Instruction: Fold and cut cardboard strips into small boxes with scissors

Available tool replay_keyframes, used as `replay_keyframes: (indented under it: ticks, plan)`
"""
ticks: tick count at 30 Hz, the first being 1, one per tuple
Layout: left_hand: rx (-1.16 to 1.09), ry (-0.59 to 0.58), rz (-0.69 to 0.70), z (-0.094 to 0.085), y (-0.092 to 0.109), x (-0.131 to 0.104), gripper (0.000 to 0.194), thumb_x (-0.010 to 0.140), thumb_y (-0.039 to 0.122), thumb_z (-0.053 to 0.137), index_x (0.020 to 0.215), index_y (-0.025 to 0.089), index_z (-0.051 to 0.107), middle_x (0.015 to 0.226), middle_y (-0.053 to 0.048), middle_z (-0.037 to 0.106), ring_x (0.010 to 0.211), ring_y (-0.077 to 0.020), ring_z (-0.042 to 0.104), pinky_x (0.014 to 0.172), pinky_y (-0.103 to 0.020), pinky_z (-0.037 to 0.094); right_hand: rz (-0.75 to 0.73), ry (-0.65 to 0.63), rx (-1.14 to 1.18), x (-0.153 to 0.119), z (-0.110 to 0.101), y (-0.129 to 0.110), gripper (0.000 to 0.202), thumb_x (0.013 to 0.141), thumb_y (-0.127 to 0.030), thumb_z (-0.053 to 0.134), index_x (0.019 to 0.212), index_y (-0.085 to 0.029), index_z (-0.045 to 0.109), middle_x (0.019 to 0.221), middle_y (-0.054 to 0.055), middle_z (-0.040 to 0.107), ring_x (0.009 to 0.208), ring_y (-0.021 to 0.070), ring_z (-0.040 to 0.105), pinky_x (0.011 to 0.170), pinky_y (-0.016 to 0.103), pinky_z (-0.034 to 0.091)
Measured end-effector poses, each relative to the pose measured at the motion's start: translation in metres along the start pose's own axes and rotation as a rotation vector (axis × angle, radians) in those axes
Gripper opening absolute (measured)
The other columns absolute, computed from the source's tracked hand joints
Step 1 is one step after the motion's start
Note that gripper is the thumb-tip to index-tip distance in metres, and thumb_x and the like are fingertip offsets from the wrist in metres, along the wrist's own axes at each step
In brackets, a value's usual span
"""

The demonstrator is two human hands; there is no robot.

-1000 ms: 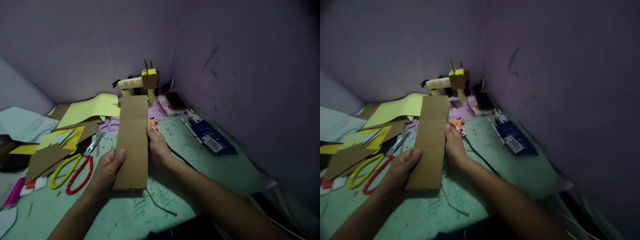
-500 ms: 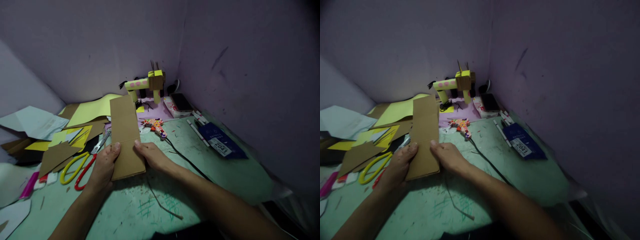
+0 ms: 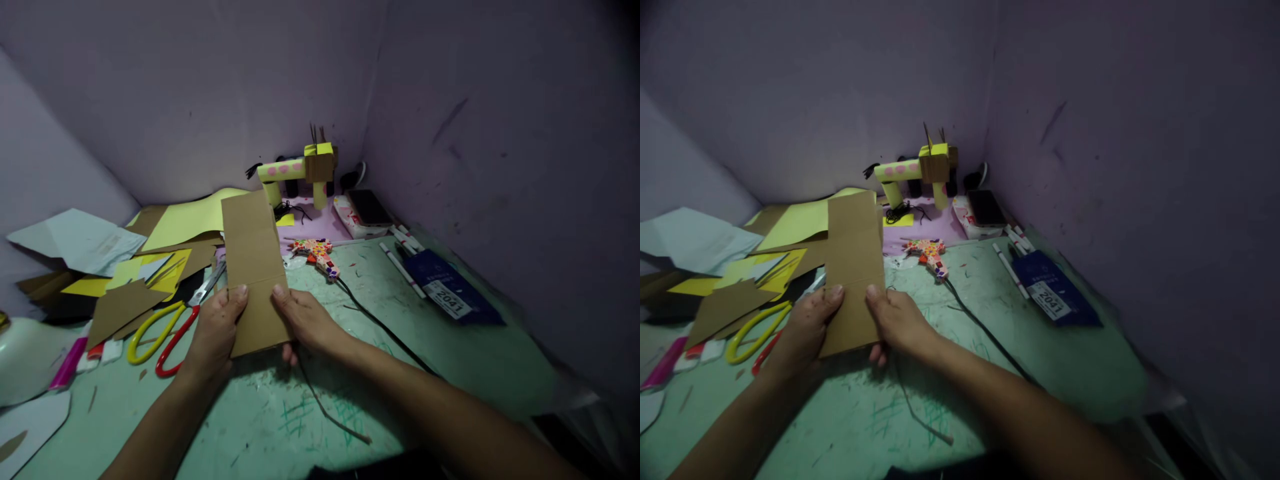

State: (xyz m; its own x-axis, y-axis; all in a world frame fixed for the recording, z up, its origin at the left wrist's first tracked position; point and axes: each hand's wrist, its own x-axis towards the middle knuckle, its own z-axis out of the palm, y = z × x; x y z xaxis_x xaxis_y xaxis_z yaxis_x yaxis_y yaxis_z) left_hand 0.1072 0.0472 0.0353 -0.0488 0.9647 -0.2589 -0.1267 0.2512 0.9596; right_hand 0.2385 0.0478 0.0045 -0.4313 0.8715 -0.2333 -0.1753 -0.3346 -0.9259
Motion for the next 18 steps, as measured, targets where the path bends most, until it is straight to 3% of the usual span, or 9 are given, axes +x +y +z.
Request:
replay_keyframes:
  ticks: [4, 8, 14, 18]
  plan:
    - [-0.057, 0.019, -0.009, 0.002, 0.001, -0.002, 0.038, 0.065, 0.031, 0.067, 0.095, 0.010, 0.060, 0.065, -0.007, 0.068, 0.060, -0.0259, 0.067, 0.046, -0.028, 0.052, -0.006, 0.034, -0.067, -0.002, 0.003, -0.003, 0.042, 0.087, -0.054, 0.039, 0.085, -0.015, 0.054, 0.052, -0.003, 0.055, 0.028, 0.0090, 0.050, 0.023, 0.017, 0.038]
    - [-0.150, 0.018, -0.059, 0.001, 0.004, -0.002, 0.033, 0.063, 0.025, 0.069, 0.092, 0.011, 0.062, 0.066, -0.006, 0.069, 0.060, -0.0252, 0.067, 0.050, -0.030, 0.055, -0.055, 0.028, -0.095, -0.003, 0.004, -0.003, 0.043, 0.085, -0.055, 0.041, 0.088, -0.014, 0.056, 0.054, -0.002, 0.056, 0.028, 0.0084, 0.048, 0.022, 0.018, 0.037]
    - [-0.311, 0.062, -0.058, -0.016, 0.016, 0.008, 0.024, 0.061, 0.012, 0.067, 0.085, 0.010, 0.063, 0.065, -0.006, 0.070, 0.055, -0.0229, 0.067, 0.054, -0.033, 0.058, -0.019, -0.082, -0.157, -0.011, 0.013, 0.007, 0.045, 0.083, -0.058, 0.040, 0.084, -0.016, 0.054, 0.054, -0.001, 0.055, 0.029, 0.0077, 0.046, 0.024, 0.017, 0.034]
    - [-0.336, 0.097, -0.047, -0.026, 0.021, 0.010, 0.028, 0.058, 0.008, 0.069, 0.085, 0.012, 0.064, 0.065, -0.006, 0.070, 0.051, -0.0221, 0.066, 0.053, -0.036, 0.058, -0.012, -0.155, -0.154, -0.015, 0.018, 0.017, 0.049, 0.082, -0.060, 0.041, 0.086, -0.015, 0.059, 0.061, 0.003, 0.059, 0.036, 0.0090, 0.049, 0.029, 0.019, 0.037]
